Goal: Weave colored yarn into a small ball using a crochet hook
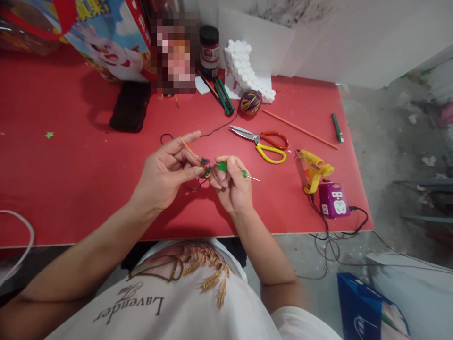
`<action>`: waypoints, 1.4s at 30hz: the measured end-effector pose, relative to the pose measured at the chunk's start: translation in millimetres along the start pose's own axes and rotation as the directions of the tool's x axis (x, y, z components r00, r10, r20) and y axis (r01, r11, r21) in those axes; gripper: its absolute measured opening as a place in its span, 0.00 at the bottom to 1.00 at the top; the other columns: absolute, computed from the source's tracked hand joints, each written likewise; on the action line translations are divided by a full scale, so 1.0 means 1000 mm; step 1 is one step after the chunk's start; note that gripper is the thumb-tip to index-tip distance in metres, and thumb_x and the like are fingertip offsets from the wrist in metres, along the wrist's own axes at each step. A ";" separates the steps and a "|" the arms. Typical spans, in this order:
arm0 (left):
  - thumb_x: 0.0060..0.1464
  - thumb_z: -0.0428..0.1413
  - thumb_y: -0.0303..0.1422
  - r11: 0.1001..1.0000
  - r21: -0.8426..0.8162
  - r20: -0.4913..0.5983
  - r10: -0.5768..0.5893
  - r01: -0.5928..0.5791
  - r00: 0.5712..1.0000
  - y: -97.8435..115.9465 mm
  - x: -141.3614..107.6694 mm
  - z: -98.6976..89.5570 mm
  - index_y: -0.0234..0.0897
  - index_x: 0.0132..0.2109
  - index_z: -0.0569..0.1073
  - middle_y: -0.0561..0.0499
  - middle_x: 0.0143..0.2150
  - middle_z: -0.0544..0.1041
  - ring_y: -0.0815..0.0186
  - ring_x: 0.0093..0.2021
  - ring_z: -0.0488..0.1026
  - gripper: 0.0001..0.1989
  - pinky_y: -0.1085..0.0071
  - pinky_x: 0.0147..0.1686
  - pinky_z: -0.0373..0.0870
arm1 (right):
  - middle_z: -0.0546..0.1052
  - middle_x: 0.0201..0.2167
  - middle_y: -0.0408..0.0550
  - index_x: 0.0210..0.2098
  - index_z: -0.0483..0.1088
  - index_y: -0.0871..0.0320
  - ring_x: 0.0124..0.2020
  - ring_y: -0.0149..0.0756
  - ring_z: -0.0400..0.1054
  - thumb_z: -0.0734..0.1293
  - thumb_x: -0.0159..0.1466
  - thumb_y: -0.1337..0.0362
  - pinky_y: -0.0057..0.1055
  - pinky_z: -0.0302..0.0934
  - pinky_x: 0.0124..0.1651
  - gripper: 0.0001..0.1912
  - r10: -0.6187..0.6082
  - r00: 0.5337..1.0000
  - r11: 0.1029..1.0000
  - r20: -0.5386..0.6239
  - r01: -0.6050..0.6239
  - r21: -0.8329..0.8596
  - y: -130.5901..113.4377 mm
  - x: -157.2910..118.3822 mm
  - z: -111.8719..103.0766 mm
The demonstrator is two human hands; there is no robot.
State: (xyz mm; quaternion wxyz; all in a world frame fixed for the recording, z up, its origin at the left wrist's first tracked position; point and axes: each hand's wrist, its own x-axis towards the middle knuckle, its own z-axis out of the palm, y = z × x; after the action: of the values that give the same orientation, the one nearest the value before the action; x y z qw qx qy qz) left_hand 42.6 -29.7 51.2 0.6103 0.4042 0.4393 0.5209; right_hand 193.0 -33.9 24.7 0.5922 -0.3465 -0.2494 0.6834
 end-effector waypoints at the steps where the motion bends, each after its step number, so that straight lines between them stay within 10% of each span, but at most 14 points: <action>1: 0.48 0.71 0.24 1.000 0.006 -0.004 0.006 -0.006 1.000 0.000 0.001 -0.001 0.40 0.63 0.80 0.56 0.32 0.79 0.71 0.30 0.74 0.33 0.73 0.32 0.74 | 0.58 0.17 0.32 0.35 0.76 0.53 0.18 0.24 0.42 0.79 0.59 0.48 0.25 0.45 0.22 0.18 -0.004 1.000 1.000 0.001 0.004 -0.019 0.000 0.000 0.000; 12: 0.51 0.72 0.26 0.993 0.110 0.010 0.048 -0.049 0.999 0.010 0.001 -0.007 0.40 0.61 0.82 0.50 0.40 0.86 0.68 0.36 0.80 0.29 0.70 0.40 0.80 | 0.59 0.18 0.32 0.36 0.78 0.54 0.19 0.25 0.47 0.75 0.66 0.49 0.26 0.49 0.23 0.15 -0.050 0.995 0.994 0.084 0.058 -0.091 0.004 0.001 -0.007; 21: 0.51 0.72 0.25 0.991 0.131 -0.052 -0.021 0.028 0.998 0.015 -0.005 -0.002 0.39 0.74 0.70 0.54 0.33 0.85 0.68 0.30 0.79 0.44 0.72 0.31 0.78 | 0.68 0.21 0.36 0.40 0.79 0.53 0.20 0.26 0.55 0.73 0.70 0.47 0.29 0.55 0.26 0.16 -0.198 0.977 0.944 0.073 0.210 -0.253 0.007 -0.008 -0.001; 27: 0.53 0.70 0.23 0.995 0.098 -0.073 0.003 0.005 0.997 0.003 -0.004 0.000 0.40 0.77 0.65 0.56 0.32 0.83 0.69 0.31 0.78 0.47 0.72 0.35 0.78 | 0.83 0.36 0.48 0.46 0.81 0.51 0.36 0.38 0.75 0.67 0.75 0.48 0.39 0.72 0.43 0.16 -0.486 0.857 0.537 0.172 0.448 -0.715 0.011 -0.018 -0.004; 32: 0.49 0.73 0.25 0.986 -0.141 -0.040 -0.095 0.088 0.995 -0.003 -0.001 0.005 0.31 0.78 0.61 0.55 0.33 0.83 0.71 0.32 0.79 0.53 0.75 0.36 0.76 | 0.85 0.40 0.52 0.51 0.81 0.50 0.41 0.44 0.77 0.66 0.76 0.50 0.43 0.72 0.47 0.15 -0.611 0.711 0.239 0.348 0.585 -0.775 0.025 -0.020 -0.009; 35: 0.44 0.75 0.23 0.945 -0.265 0.036 -0.188 0.191 0.982 0.005 0.000 0.007 0.29 0.78 0.62 0.58 0.30 0.81 0.72 0.31 0.77 0.56 0.76 0.37 0.76 | 0.83 0.39 0.50 0.53 0.79 0.48 0.39 0.43 0.77 0.67 0.76 0.51 0.44 0.72 0.47 0.14 -0.697 0.643 0.308 0.318 0.668 -0.677 0.028 -0.021 -0.013; 42: 0.47 0.71 0.20 0.963 -0.169 0.085 -0.200 0.212 0.976 0.020 -0.003 0.002 0.36 0.74 0.68 0.57 0.31 0.80 0.71 0.30 0.77 0.48 0.75 0.31 0.73 | 0.72 0.28 0.47 0.46 0.80 0.52 0.31 0.41 0.71 0.62 0.76 0.45 0.44 0.71 0.38 0.21 -0.572 0.798 0.528 0.190 0.535 -0.659 0.009 -0.030 -0.012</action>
State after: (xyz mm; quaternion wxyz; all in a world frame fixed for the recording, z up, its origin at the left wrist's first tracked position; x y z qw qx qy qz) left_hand 39.0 -29.7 71.6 0.7089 0.3177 0.4103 0.4777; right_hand 198.7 -65.5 15.9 0.6123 -0.4588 -0.5648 0.3091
